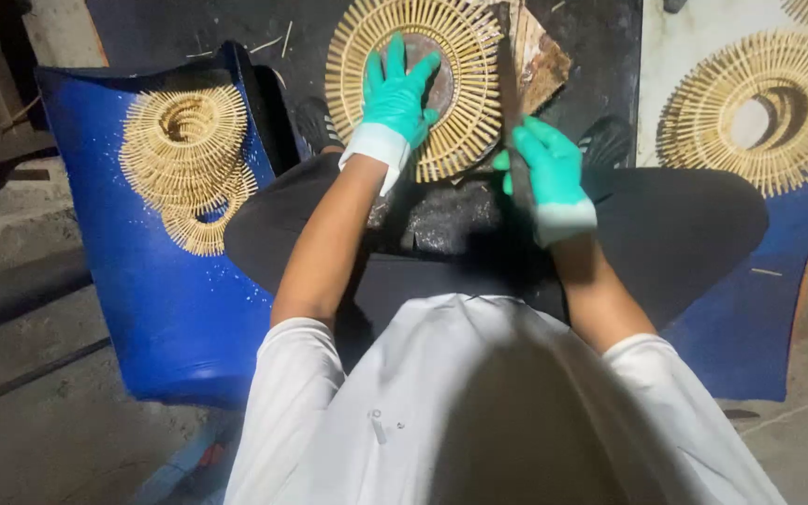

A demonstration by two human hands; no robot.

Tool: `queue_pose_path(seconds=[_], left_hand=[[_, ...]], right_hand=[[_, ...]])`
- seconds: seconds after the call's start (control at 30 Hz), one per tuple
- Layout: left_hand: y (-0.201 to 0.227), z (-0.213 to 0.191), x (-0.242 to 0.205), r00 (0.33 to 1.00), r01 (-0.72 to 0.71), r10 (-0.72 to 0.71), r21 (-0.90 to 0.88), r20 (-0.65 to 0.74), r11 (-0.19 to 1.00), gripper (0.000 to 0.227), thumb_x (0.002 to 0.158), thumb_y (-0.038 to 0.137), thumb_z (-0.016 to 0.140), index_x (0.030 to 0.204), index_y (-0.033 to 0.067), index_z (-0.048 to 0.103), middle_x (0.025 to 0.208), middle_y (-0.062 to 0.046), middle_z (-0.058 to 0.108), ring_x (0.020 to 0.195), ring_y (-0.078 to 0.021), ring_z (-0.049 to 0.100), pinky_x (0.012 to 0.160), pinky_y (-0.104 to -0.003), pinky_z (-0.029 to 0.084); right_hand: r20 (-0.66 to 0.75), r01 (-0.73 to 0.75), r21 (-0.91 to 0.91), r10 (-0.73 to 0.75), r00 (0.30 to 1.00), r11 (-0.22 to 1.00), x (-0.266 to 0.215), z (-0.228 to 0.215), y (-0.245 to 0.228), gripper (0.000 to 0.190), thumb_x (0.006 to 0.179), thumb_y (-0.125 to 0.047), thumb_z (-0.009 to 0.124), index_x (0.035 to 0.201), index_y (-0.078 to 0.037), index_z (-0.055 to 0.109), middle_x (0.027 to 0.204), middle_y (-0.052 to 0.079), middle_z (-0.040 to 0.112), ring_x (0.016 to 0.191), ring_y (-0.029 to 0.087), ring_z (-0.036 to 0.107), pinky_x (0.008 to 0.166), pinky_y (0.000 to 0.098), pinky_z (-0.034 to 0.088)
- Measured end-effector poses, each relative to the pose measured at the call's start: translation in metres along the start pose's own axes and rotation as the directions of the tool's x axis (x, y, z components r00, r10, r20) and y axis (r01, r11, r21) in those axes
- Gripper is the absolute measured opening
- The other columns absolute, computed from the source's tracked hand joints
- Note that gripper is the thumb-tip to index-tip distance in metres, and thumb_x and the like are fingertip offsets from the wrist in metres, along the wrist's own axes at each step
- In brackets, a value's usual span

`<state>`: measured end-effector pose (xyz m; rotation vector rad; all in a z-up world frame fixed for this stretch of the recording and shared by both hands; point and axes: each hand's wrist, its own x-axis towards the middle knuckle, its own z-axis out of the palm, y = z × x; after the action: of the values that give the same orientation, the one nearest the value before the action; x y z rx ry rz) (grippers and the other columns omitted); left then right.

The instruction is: Smoothing and adjusting bamboo slats on circular furniture components using a metal tool.

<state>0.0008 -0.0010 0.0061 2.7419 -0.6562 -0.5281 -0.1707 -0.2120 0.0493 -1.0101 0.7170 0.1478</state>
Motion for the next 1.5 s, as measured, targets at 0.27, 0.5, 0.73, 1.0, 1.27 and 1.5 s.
queue_pose_path(seconds=[0.27, 0.5, 0.73, 1.0, 1.27, 1.5], left_hand=[[-0.004, -0.008, 0.006, 0.996, -0.071, 0.072, -0.021, 0.048, 0.997, 0.088, 0.066, 0.022, 0.092, 0.146, 0.0323, 0.056, 0.168, -0.017, 0.021, 0.150, -0.0552, 0.020, 0.123, -0.054, 0.025], [-0.005, -0.012, 0.010, 0.981, -0.189, 0.186, 0.068, 0.046, 0.980, 0.077, 0.071, 0.024, 0.091, 0.141, 0.0328, 0.060, 0.166, -0.018, 0.022, 0.148, -0.0548, 0.018, 0.121, -0.060, 0.022], [-0.003, 0.027, 0.004, 0.979, 0.094, -0.132, -0.230, -0.154, 0.969, 0.101, 0.076, 0.039, 0.092, 0.155, 0.0092, 0.038, 0.162, -0.027, 0.023, 0.145, -0.0533, 0.026, 0.121, -0.057, 0.028], [0.004, 0.020, 0.022, 0.999, 0.001, -0.002, -0.012, -0.037, 1.000, 0.103, 0.073, 0.041, 0.092, 0.153, 0.0066, 0.037, 0.164, -0.028, 0.018, 0.147, -0.0552, 0.022, 0.122, -0.056, 0.027], [0.015, 0.015, 0.019, 1.000, -0.005, 0.005, 0.048, 0.006, 0.999, 0.102, 0.067, 0.035, 0.093, 0.153, 0.0136, 0.041, 0.165, -0.024, 0.016, 0.148, -0.0564, 0.018, 0.120, -0.059, 0.023], [0.009, 0.006, 0.027, 0.982, -0.186, 0.183, 0.076, 0.048, 0.980, 0.098, 0.071, 0.029, 0.092, 0.153, 0.0103, 0.043, 0.165, -0.025, 0.019, 0.146, -0.0595, 0.018, 0.120, -0.063, 0.022]], right_hand=[[0.052, -0.011, -0.023, 0.012, 0.999, 1.000, 0.023, -0.002, 0.016, 0.044, 0.101, -0.024, 0.061, 0.140, -0.005, 0.057, 0.080, 0.012, 0.072, 0.048, 0.017, 0.057, 0.044, 0.0302, 0.046], [0.076, -0.038, -0.094, 0.046, 0.996, 0.995, 0.006, 0.006, -0.010, 0.045, 0.102, -0.023, 0.063, 0.140, 0.000, 0.063, 0.081, 0.011, 0.071, 0.051, 0.016, 0.056, 0.046, 0.0285, 0.044], [-0.140, 0.470, 0.116, -0.454, 0.880, 0.875, -0.058, 0.010, -0.087, 0.052, 0.105, -0.016, 0.068, 0.154, -0.010, 0.052, 0.086, 0.006, 0.065, 0.060, 0.014, 0.056, 0.053, 0.0280, 0.047], [0.175, 0.341, -0.404, -0.294, 0.940, 0.849, -0.052, -0.019, -0.070, 0.021, 0.109, -0.009, 0.064, 0.127, -0.003, 0.069, 0.121, 0.009, 0.070, 0.099, 0.013, 0.069, 0.090, 0.0284, 0.059], [0.208, 0.560, -0.368, -0.521, 0.828, 0.742, -0.033, -0.006, -0.026, 0.012, 0.106, -0.001, 0.067, 0.115, 0.000, 0.075, 0.121, 0.011, 0.074, 0.104, 0.018, 0.072, 0.092, 0.0292, 0.061], [0.199, 0.586, -0.284, -0.551, 0.810, 0.759, -0.027, -0.013, -0.028, 0.011, 0.104, -0.001, 0.070, 0.114, -0.001, 0.074, 0.123, 0.014, 0.073, 0.105, 0.017, 0.072, 0.091, 0.0297, 0.063]])
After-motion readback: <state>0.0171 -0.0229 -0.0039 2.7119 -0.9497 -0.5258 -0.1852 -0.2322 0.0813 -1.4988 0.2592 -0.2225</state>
